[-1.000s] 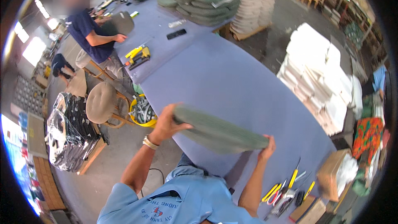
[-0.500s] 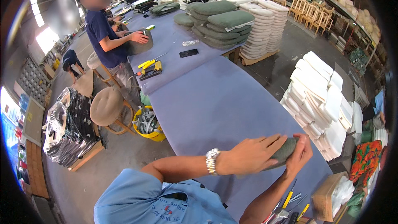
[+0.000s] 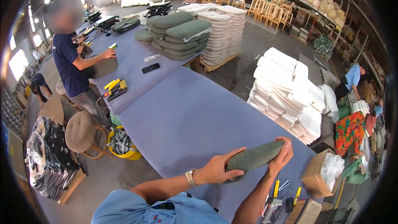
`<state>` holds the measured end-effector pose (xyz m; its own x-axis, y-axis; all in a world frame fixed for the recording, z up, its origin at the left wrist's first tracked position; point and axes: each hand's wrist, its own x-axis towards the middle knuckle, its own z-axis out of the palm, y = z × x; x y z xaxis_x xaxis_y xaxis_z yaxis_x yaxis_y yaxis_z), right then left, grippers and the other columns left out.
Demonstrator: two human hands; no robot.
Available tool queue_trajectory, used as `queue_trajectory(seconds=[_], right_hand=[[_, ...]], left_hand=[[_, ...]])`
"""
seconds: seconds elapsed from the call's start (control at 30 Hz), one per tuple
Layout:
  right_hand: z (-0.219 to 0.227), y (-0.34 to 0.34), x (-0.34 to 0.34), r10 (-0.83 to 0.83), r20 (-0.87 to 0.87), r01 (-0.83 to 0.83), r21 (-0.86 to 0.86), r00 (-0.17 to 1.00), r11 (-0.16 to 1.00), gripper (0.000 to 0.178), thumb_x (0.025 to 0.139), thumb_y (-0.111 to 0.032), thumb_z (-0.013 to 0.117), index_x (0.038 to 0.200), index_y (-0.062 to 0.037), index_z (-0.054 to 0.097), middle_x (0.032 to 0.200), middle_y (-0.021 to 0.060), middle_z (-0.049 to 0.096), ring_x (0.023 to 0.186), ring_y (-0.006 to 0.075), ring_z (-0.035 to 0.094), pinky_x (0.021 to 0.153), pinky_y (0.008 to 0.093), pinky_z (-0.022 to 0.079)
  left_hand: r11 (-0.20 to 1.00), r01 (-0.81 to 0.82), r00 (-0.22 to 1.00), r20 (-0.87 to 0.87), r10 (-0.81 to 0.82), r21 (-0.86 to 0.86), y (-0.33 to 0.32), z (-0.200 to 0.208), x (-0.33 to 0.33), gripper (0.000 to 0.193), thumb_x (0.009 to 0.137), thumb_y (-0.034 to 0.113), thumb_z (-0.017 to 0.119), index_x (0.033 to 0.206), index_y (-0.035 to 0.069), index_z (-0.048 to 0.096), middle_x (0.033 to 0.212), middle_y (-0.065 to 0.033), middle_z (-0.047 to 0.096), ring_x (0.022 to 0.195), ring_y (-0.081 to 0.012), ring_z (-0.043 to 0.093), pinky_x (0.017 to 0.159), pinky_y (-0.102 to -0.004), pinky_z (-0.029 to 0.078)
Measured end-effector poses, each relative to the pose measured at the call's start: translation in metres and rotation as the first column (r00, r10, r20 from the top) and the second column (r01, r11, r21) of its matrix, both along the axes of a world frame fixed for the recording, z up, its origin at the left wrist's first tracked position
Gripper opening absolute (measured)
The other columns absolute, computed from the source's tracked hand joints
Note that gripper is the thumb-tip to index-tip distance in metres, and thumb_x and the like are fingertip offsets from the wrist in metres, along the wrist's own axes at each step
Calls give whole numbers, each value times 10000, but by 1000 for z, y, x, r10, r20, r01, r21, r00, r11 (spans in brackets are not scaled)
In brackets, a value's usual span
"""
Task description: The person assembles a cushion by wrapping fabric around a foam insert, folding edges, and securing them with a staple gun. They trim excess fabric with a utility knife and repeat the process on multiple cushions at a workbench.
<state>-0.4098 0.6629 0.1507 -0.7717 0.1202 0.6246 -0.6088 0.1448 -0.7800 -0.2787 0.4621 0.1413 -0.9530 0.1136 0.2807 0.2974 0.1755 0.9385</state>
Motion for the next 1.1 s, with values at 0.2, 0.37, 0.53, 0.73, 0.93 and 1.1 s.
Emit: queue_trajectory(seconds=[0.2,0.37,0.53,0.73,0.93,1.1], right_hand=[[3,-17,11,-40,-60,44,67,997,997,427,1028,-261,440,854,69,648,782,129,632,718,187,568,657,325,425],[17,-38,25,14,-66,-8,84,998,996,370,1022,-195,449,861,67,655,779,125,636,710,192,565,662,324,424],[58,-75,48,85,60,-83,-34,995,996,328,1008,-176,488,874,64,669,804,127,665,718,215,593,695,310,444],[131,-107,105,528,-331,-535,77,782,841,309,964,-243,596,903,38,707,813,131,703,809,280,683,767,366,532],[183,-113,128,908,-361,-967,213,-214,-143,318,1000,-399,614,1067,-91,655,900,178,716,773,295,680,712,418,544],[176,-119,147,886,-454,-995,19,-92,-93,348,1013,-408,603,1022,-65,659,846,165,714,701,259,675,648,395,539]], left_hand=[[988,-154,980,-128,155,16,-6,-28,8,706,917,442,745,1494,117,501,1104,-198,742,983,-332,749,853,-385,583],[962,-274,950,-163,267,-21,-18,-26,34,659,917,403,749,1460,95,537,1063,-205,741,921,-355,748,800,-372,592],[913,-391,879,-342,331,-121,-53,33,50,618,921,349,751,1451,103,549,1054,-195,743,856,-342,744,740,-353,588],[852,-496,844,-322,429,-167,-75,27,59,656,936,325,736,1510,135,482,1229,-152,709,975,-342,728,798,-372,587],[798,-566,820,-239,520,-208,-89,28,79,740,927,288,746,1555,112,397,1273,-189,686,1155,-329,685,945,-378,557],[685,-647,739,-57,671,-335,-108,47,77,738,933,316,732,1555,112,392,1210,-232,693,1053,-396,694,850,-403,562]])
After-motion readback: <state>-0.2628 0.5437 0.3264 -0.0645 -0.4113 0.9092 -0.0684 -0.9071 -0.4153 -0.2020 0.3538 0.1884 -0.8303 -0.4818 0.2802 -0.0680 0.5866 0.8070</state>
